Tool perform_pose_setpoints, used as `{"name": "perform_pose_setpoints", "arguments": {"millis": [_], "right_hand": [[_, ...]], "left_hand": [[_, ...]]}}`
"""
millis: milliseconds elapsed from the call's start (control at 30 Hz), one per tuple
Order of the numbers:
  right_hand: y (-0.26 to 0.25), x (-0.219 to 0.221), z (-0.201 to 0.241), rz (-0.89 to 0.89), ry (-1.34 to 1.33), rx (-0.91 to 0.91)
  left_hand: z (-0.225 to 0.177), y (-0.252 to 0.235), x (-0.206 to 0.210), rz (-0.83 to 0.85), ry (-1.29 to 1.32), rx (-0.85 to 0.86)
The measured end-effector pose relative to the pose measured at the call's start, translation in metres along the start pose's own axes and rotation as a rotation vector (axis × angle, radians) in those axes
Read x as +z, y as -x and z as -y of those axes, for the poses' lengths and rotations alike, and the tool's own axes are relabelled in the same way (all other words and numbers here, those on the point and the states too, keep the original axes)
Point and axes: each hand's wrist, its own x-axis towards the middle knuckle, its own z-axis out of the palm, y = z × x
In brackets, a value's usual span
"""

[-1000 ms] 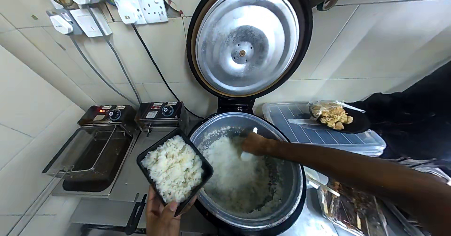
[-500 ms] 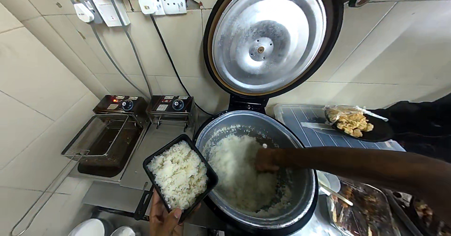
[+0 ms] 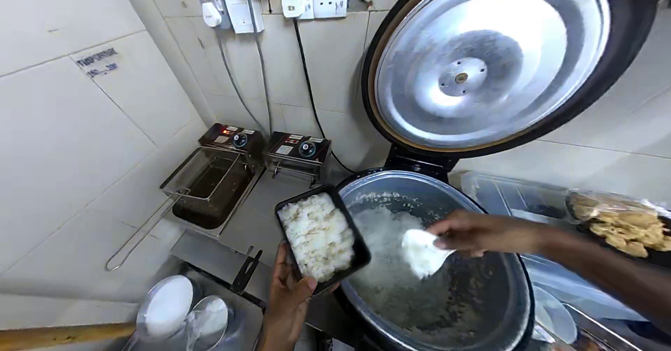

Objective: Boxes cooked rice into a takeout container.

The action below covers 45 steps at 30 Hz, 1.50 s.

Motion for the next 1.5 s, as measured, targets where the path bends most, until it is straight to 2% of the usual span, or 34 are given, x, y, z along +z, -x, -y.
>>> {"name": "perform_pose_setpoints", "arguments": {"millis": [67,133,167,233,267,333,467,700,867,967,1100,1233,1300,1367,1500], "right_hand": [[0.039,-0.013,0.038,-0.264,-0.005,-0.113],[0.066,-0.011,0.064,-0.558,0.109,-0.246],[0.074,-0.004,0.074,-0.698,0.212,-0.306],[0.074,0.020,0.086,-0.891,0.594,-0.346],[0.066,0.036,0.083,-0.913,0.793,-0.326],[0.047,0.069,0.067,-0.824,1.109,-0.231],[0.041,0.092,0.056,-0.761,1.444,-0.142],[0.078,0.063,0.082,-1.041,1.327,-0.222],[0.077,0.068,0.061,-0.868,1.154,-0.302],[0.053,0.061,0.039,-0.926,1.199,-0.286],[0.041,0.041,0.034,-0.944,1.181,-0.216],[0.061,0.032,0.046,-0.908,0.964,-0.150],[0.072,0.030,0.050,-0.956,0.823,-0.140],[0.072,0.035,0.050,-1.026,0.868,-0.121],[0.064,0.049,0.044,-0.968,0.979,-0.082]], "left_hand": [[0.009,-0.004,0.012,0.014,-0.031,-0.073],[0.022,-0.006,0.034,-0.012,-0.074,-0.164],[0.029,-0.007,0.046,-0.020,-0.087,-0.209],[0.045,-0.011,0.067,0.008,-0.084,-0.274],[0.053,-0.012,0.074,0.034,-0.082,-0.287],[0.068,-0.011,0.087,0.049,-0.111,-0.289],[0.083,-0.012,0.104,-0.040,-0.173,-0.316],[0.081,-0.021,0.103,-0.065,0.059,-0.456],[0.080,-0.026,0.097,0.003,0.148,-0.498],[0.080,-0.023,0.103,0.097,0.085,-0.516],[0.082,-0.020,0.109,0.108,-0.053,-0.513],[0.083,-0.021,0.103,0.161,-0.086,-0.475],[0.084,-0.022,0.097,0.216,-0.070,-0.461],[0.084,-0.023,0.094,0.268,-0.054,-0.464],[0.089,-0.025,0.093,0.395,0.068,-0.550]]}}
